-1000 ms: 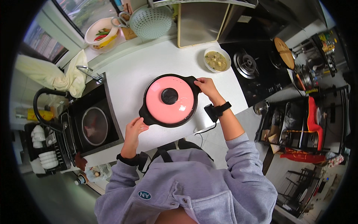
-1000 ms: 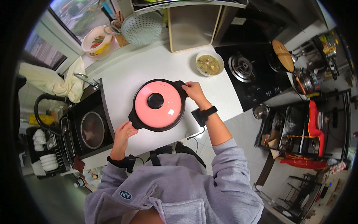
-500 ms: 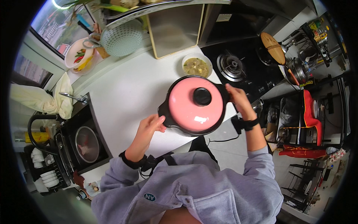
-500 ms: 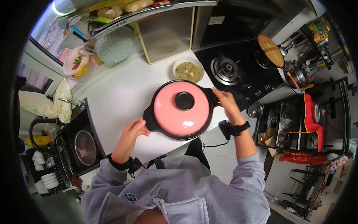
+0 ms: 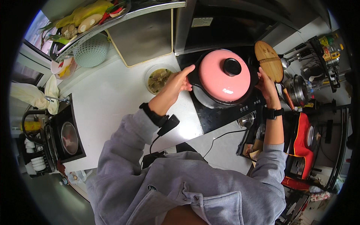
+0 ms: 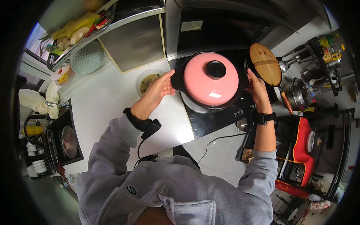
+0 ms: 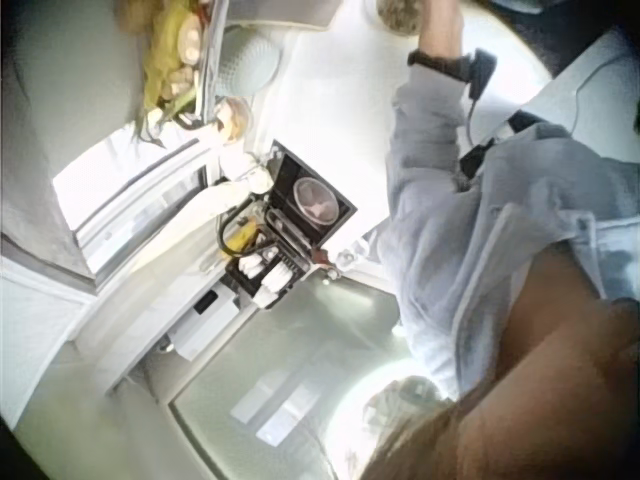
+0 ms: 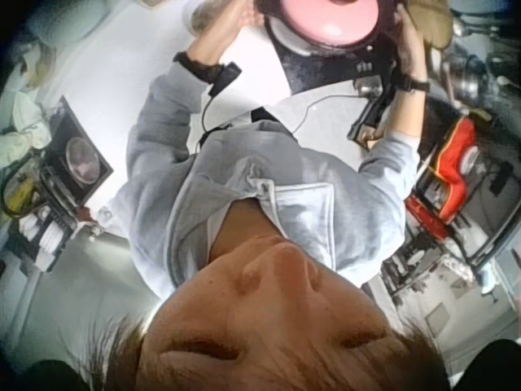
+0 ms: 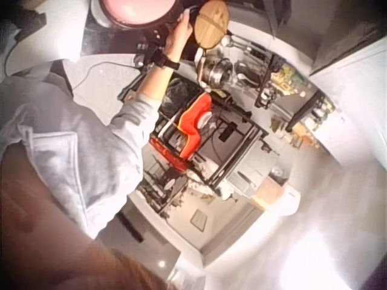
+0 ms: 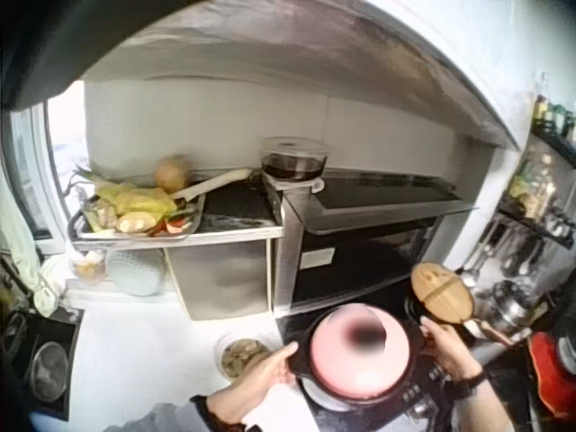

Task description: The person rinses a pink bowl under running water, places it on the counter, then washes a scrubber and a cloth in the sink. They wipe the countertop and stovetop with the cloth, rinse the cloth again, and wipe the sink area. Finally, they rinse a ladle, hang it, and pour a beverage from a thermos into a cup.

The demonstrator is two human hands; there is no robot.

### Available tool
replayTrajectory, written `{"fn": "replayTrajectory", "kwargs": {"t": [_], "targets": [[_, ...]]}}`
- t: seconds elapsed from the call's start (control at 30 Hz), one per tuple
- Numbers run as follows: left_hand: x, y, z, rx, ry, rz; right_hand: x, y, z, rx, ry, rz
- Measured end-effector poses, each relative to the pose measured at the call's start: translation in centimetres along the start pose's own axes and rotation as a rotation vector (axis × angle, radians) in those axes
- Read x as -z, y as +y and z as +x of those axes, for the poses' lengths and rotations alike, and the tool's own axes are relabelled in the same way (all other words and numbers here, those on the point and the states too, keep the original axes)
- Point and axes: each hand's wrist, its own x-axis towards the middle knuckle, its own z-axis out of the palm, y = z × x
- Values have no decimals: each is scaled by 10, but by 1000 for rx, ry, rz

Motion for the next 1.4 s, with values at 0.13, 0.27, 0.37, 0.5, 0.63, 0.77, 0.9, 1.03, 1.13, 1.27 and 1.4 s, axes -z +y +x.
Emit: {"fn": "replayTrajectory", "kwargs": {"t": [0.13,0.27,0.37,0.5,0.63,0.77,0.9,1.03,1.13,1.27,1.4], "targets": [[-23,-7,43,-33,81,29,20,8,56,-17,55,-61],[-34,-12,69,-46,121,51,28,20,101,-62,87,-35],[-35,-17,82,-49,108,54,37,31,121,-69,18,-41],[-31,-27,93,-67,69,29,49,51,142,-85,-59,-23],[-24,-27,87,-71,-26,-26,64,65,150,-109,-117,-8],[-2,-25,36,-145,-59,130,80,69,131,39,15,-144],[88,-45,-74,-210,-70,263,54,89,74,373,323,-252],[230,-87,-233,-166,259,63,-34,125,-37,495,216,-269],[312,-129,-355,-177,516,-77,-142,158,-134,299,4,-77],[394,-183,-499,-290,836,-295,-319,191,-244,39,-434,-237],[463,-212,-587,-309,1168,-383,-454,182,-331,106,-709,-299]]}}
